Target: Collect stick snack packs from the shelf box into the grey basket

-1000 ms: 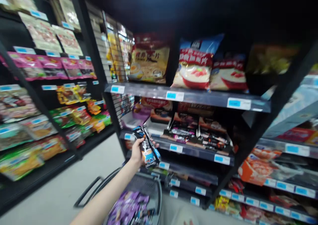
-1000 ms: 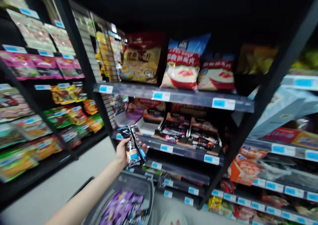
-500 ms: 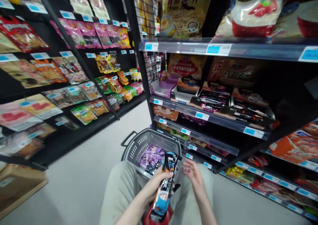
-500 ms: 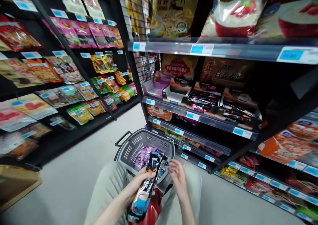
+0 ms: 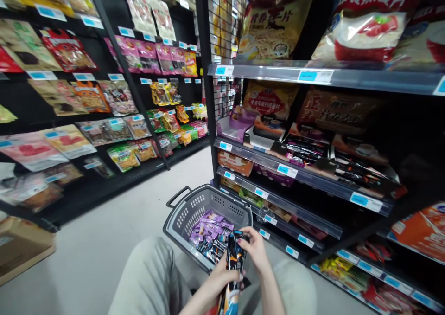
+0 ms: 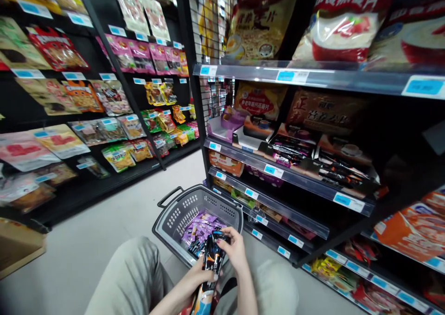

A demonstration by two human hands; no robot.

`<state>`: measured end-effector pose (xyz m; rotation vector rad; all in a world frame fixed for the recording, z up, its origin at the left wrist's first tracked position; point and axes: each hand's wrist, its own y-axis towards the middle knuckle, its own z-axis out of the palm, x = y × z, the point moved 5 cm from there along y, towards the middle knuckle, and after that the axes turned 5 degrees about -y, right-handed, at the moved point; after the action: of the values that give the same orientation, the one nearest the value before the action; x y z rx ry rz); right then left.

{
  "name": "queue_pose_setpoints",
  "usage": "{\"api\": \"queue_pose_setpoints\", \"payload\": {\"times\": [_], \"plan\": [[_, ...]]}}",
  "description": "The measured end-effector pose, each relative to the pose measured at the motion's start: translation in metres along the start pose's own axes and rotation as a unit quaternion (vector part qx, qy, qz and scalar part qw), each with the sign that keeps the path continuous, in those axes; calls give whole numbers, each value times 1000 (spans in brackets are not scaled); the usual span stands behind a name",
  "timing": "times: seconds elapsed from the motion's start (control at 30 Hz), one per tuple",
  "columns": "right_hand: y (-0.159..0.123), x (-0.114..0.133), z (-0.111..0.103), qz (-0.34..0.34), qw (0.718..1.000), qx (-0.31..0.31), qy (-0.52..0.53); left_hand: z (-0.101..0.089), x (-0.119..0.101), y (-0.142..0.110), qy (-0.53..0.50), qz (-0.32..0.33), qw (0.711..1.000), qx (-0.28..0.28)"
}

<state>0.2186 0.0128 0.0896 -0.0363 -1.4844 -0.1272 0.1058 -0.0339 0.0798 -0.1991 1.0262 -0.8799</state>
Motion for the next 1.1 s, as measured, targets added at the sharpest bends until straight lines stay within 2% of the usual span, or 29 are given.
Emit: {"api": "queue_pose_setpoints", "payload": {"times": [0.1,0.3,0.43,0.5,0.57,0.7,0.77,0.87,0.97,1.03,1.1], "plan": [[11,-16,-3,-3,999,16,27,-7,9,13,-12,9,1000,-22],[16,-74,-15,61,987,-47,141,-32,35,45,80,14,993,-84],[16,-100,-13,102,982,21,157,-46,45,54,117,27,987,-105],[16,-107,-13,114,981,63,146,-48,45,53,141,39,984,-100],[17,-111,-17,118,981,70,136,-45,41,51,180,70,978,-78],[17,-113,-27,101,984,-12,149,-42,37,51,217,83,972,-39],[16,-113,-30,92,983,-44,152,-44,37,55,232,78,968,-49],[15,-111,-31,87,981,-55,162,-46,35,58,266,108,954,-89],[14,-106,-30,83,978,-36,189,-44,37,58,215,107,967,-86],[12,-102,-30,84,975,-27,203,-40,46,55,114,47,991,-48],[11,-99,-28,87,972,-22,216,-34,59,50,-12,-36,999,-1]]}}
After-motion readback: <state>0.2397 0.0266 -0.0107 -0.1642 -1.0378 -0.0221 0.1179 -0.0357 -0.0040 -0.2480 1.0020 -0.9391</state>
